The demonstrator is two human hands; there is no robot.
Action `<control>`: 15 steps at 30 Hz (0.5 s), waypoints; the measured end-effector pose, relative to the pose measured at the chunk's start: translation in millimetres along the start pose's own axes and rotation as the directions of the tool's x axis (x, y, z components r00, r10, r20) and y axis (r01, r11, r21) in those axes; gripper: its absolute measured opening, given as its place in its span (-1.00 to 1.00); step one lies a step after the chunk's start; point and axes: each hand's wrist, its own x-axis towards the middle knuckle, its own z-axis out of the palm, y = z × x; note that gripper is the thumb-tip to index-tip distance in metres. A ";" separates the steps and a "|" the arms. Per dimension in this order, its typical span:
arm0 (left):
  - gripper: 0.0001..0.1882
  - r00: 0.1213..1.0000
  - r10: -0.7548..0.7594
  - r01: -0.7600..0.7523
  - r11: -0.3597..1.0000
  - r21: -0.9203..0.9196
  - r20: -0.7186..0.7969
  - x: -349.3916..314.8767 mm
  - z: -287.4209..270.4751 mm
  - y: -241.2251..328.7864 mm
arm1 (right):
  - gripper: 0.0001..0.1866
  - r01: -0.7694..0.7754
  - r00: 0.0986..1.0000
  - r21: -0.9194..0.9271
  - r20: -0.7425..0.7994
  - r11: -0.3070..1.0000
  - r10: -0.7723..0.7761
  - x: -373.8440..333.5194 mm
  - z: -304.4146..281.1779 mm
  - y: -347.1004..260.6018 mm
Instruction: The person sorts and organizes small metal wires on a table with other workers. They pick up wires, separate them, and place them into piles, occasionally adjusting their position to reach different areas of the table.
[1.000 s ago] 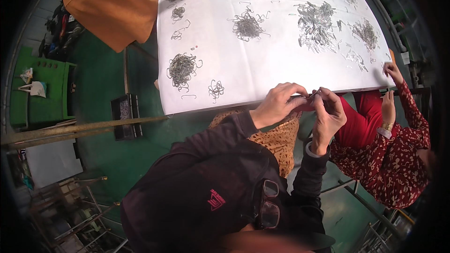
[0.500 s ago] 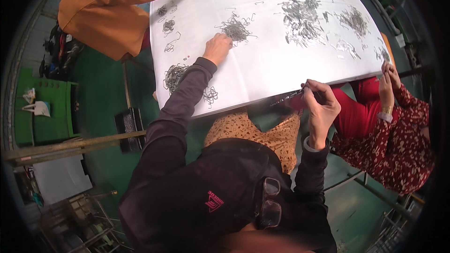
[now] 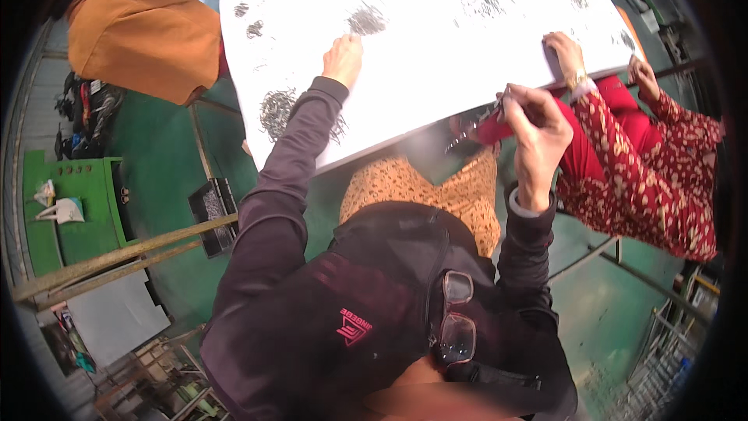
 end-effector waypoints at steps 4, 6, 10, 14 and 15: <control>-0.85 0.994 0.056 0.016 0.789 -0.615 0.097 -7.9 -44.3 46.9 | -0.78 0.090 0.995 -0.092 -0.038 0.992 -0.093 2.7 -4.3 6.2; -0.82 0.966 0.227 0.074 0.219 -0.973 0.125 -16.7 -72.4 90.5 | -0.74 0.058 0.997 -0.056 -0.043 0.997 -0.061 1.3 -5.8 11.1; -0.84 0.944 0.309 0.119 0.010 -0.993 0.116 -38.2 -113.8 172.7 | -0.75 0.031 0.993 0.000 -0.111 1.000 -0.031 1.2 -8.3 17.9; -0.82 0.933 0.340 0.090 0.095 -0.991 0.117 -32.8 -124.0 207.8 | -0.75 0.084 0.978 0.085 -0.199 0.993 -0.066 0.1 -9.8 15.0; -0.81 0.934 0.352 -0.008 0.166 -0.986 0.052 -32.2 -123.9 212.0 | -0.75 0.097 0.975 0.029 -0.205 0.995 -0.089 -1.2 -13.0 11.2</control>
